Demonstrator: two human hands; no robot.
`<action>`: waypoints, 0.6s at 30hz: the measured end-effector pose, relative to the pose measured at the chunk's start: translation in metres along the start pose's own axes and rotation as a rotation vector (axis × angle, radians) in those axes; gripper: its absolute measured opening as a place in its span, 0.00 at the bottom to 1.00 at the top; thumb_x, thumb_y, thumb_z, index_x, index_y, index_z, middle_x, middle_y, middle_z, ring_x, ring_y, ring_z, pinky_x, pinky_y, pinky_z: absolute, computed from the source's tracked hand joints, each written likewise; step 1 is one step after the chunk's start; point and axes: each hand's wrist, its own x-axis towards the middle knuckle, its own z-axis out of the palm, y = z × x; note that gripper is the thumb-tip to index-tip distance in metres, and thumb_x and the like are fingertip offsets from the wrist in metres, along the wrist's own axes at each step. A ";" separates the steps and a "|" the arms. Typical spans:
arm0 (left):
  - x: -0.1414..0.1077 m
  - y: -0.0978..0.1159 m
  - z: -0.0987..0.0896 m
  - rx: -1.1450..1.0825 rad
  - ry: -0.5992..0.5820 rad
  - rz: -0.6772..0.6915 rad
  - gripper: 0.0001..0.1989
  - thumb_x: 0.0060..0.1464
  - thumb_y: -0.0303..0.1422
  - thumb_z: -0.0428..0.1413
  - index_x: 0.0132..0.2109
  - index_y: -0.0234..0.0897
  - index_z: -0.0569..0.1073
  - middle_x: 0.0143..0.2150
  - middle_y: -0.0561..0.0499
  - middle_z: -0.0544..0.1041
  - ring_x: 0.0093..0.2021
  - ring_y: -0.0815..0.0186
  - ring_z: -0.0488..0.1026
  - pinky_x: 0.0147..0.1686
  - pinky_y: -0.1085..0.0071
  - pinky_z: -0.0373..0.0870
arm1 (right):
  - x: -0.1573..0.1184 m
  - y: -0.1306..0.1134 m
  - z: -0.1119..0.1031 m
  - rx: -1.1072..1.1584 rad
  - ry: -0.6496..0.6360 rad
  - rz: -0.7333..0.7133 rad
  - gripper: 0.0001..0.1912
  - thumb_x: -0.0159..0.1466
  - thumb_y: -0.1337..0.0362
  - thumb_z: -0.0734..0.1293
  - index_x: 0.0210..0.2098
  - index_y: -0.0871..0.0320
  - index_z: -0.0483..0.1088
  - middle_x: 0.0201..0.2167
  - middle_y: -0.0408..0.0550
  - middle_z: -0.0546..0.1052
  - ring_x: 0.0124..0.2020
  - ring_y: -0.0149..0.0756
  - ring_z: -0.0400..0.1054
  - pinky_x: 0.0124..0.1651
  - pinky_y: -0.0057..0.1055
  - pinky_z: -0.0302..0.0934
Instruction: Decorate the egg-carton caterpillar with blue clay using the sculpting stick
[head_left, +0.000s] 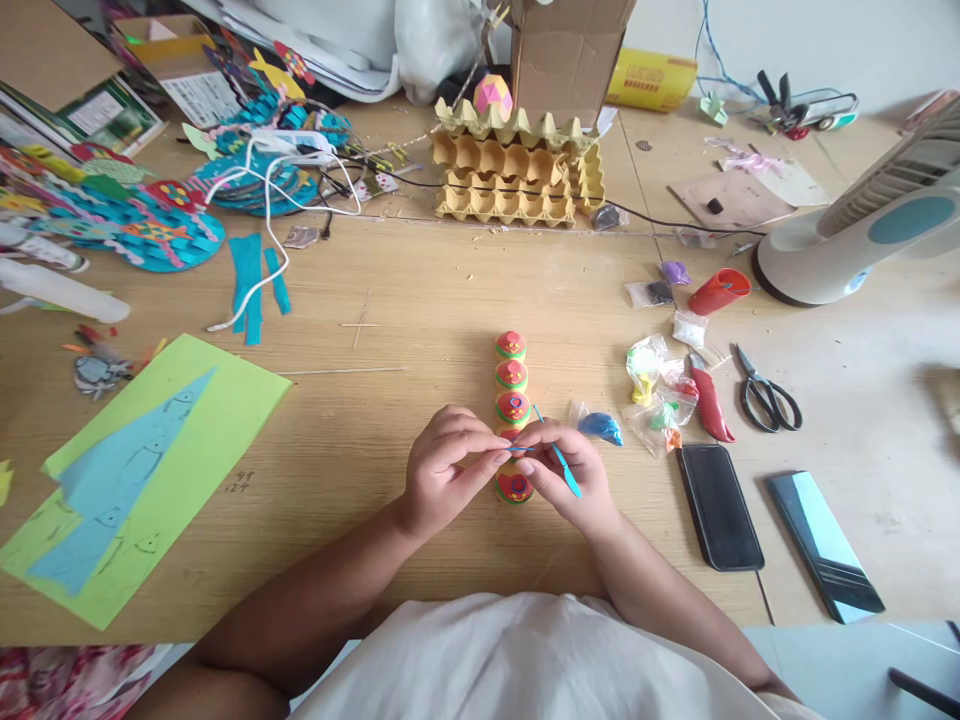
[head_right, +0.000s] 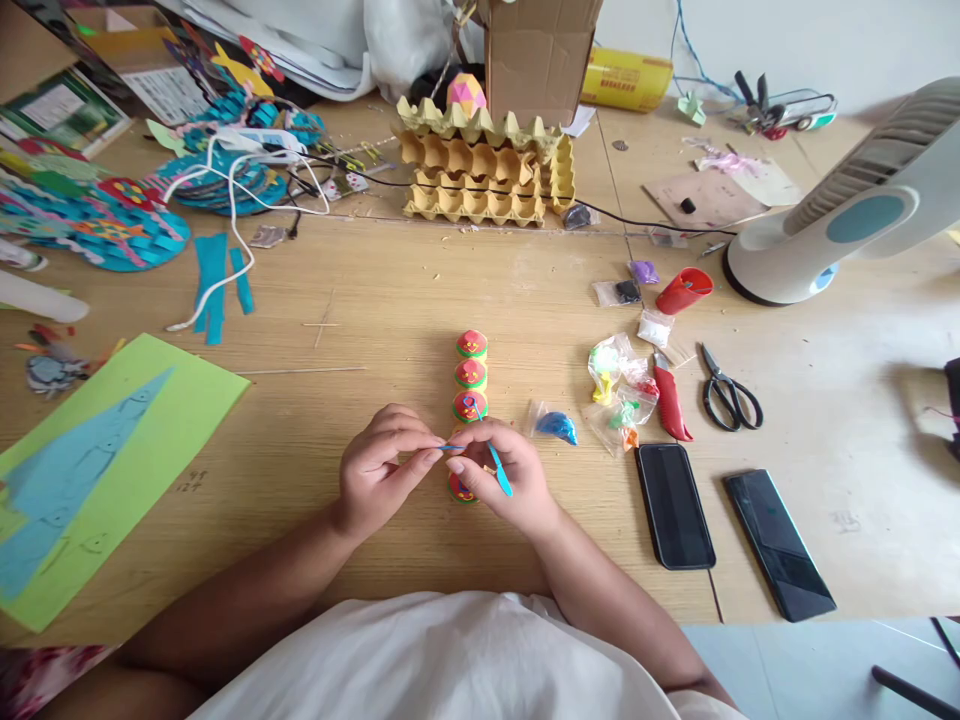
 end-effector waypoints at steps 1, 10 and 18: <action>0.000 0.000 0.000 0.002 -0.005 0.000 0.03 0.61 0.26 0.63 0.40 0.39 0.80 0.33 0.51 0.81 0.36 0.65 0.74 0.41 0.64 0.73 | 0.000 0.000 0.000 -0.018 0.008 -0.009 0.08 0.67 0.57 0.73 0.43 0.53 0.75 0.34 0.46 0.78 0.30 0.30 0.70 0.32 0.29 0.66; 0.001 0.001 -0.001 -0.019 -0.045 -0.008 0.03 0.64 0.31 0.61 0.41 0.39 0.80 0.35 0.49 0.82 0.37 0.63 0.75 0.42 0.63 0.73 | 0.001 -0.001 0.000 -0.066 0.030 -0.065 0.03 0.68 0.61 0.72 0.40 0.53 0.77 0.33 0.46 0.80 0.33 0.33 0.74 0.35 0.31 0.69; 0.000 -0.002 0.002 -0.015 -0.030 0.042 0.08 0.59 0.30 0.66 0.46 0.39 0.79 0.37 0.50 0.81 0.38 0.64 0.76 0.42 0.64 0.74 | 0.002 -0.003 0.001 -0.013 0.038 -0.062 0.03 0.68 0.62 0.73 0.39 0.53 0.77 0.35 0.47 0.82 0.35 0.33 0.76 0.38 0.31 0.71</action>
